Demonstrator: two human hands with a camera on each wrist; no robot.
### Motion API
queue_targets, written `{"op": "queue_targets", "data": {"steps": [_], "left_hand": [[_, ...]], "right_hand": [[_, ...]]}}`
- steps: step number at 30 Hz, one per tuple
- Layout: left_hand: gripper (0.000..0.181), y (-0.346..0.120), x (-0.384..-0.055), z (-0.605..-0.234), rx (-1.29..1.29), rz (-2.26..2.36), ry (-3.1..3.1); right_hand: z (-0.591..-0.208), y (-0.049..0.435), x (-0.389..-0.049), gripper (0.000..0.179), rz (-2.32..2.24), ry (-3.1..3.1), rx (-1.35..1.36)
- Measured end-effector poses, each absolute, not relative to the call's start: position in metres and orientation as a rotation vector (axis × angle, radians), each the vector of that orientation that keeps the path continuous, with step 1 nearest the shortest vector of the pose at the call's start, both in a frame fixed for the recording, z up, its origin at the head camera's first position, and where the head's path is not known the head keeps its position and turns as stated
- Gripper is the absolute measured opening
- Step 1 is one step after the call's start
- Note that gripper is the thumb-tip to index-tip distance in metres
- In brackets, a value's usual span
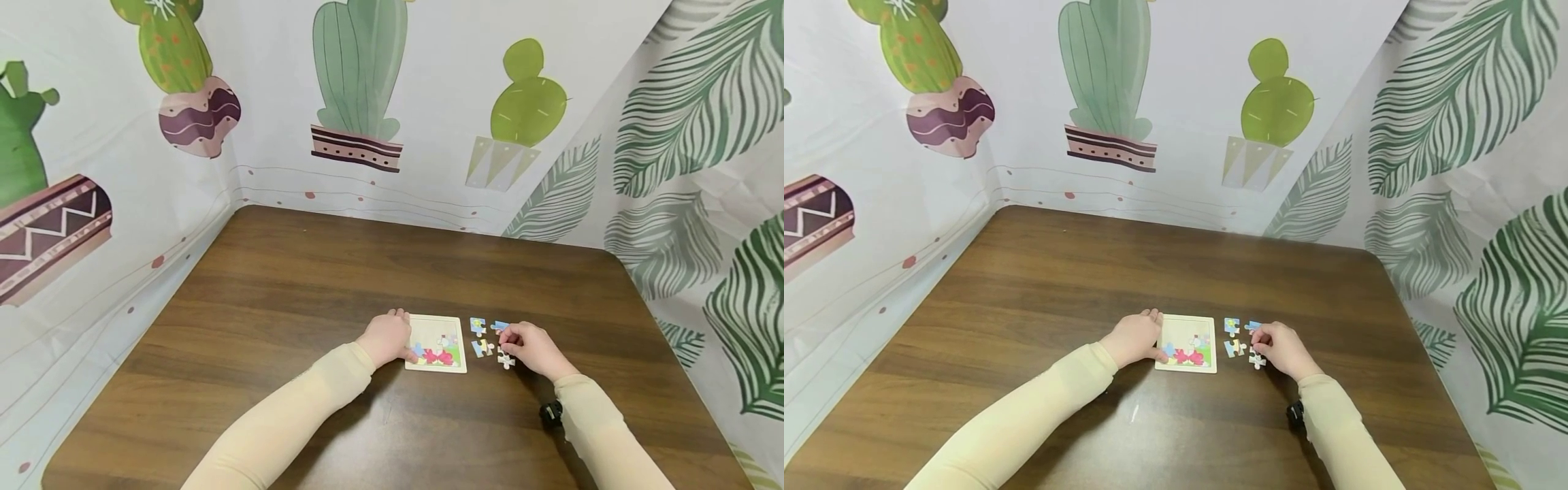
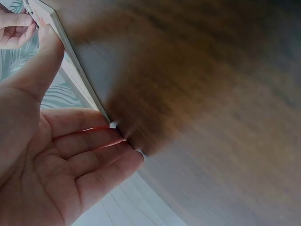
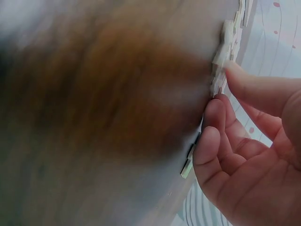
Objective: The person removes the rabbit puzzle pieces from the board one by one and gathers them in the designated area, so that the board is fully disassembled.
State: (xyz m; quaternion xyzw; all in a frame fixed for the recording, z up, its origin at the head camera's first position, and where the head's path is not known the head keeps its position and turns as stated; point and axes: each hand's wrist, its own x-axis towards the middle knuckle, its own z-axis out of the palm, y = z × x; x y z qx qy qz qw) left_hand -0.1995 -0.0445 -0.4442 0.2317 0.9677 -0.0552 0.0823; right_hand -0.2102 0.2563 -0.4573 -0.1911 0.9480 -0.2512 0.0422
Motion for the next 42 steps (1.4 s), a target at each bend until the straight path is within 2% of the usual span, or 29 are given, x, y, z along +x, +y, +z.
{"op": "queue_targets", "data": {"steps": [11,19,34,42], "left_hand": [[0.096,-0.044,-0.199,-0.444,0.688,-0.152,2.891],[0.095,-0.045,-0.199,-0.441,0.679,-0.148,2.887],[0.094,-0.044,-0.197,-0.442,0.698,-0.151,2.891],[0.094,-0.045,-0.198,-0.442,0.706,-0.165,2.920]], "right_hand": [[-0.453,0.245,-0.205,0.010,-0.740,2.926,-0.641],[-0.449,0.222,-0.204,0.009,-0.666,2.931,-0.530],[-0.454,0.180,-0.199,0.011,-0.542,3.055,-0.665],[-0.452,0.164,-0.201,0.025,-0.549,3.054,-0.684]]}}
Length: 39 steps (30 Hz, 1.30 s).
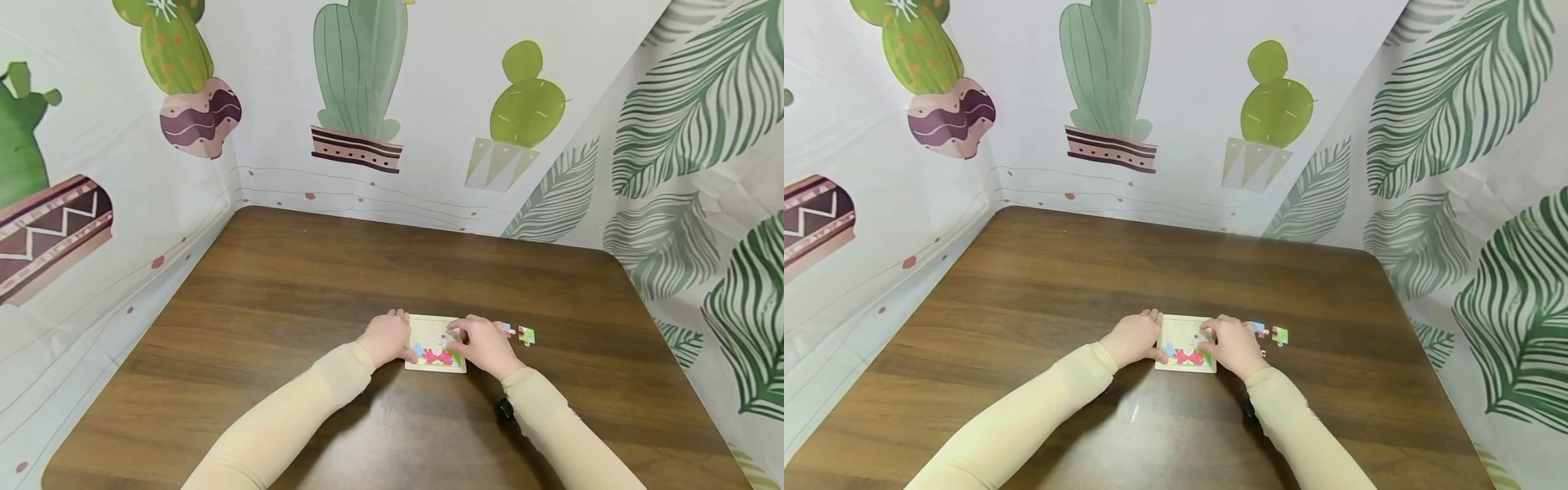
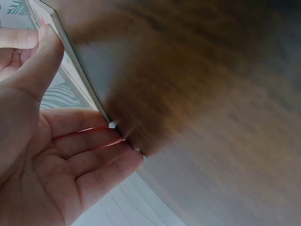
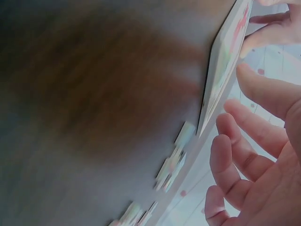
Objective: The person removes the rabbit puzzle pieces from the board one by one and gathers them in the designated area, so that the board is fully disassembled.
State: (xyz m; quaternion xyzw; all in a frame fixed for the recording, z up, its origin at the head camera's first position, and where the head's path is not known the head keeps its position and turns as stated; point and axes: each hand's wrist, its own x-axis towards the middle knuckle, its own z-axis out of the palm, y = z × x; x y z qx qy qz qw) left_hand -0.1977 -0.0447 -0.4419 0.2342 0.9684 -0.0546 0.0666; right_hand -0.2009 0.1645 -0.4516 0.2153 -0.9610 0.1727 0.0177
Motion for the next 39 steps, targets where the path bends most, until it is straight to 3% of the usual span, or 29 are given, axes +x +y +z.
{"op": "queue_targets", "data": {"steps": [28,39], "left_hand": [[0.094,-0.045,-0.199,-0.444,0.696,-0.158,2.913],[0.092,-0.046,-0.198,-0.442,0.714,-0.155,2.937]], "right_hand": [[-0.450,0.153,-0.203,0.024,0.472,-3.038,0.735],[-0.449,0.153,-0.204,0.024,0.663,-3.033,0.725]]}}
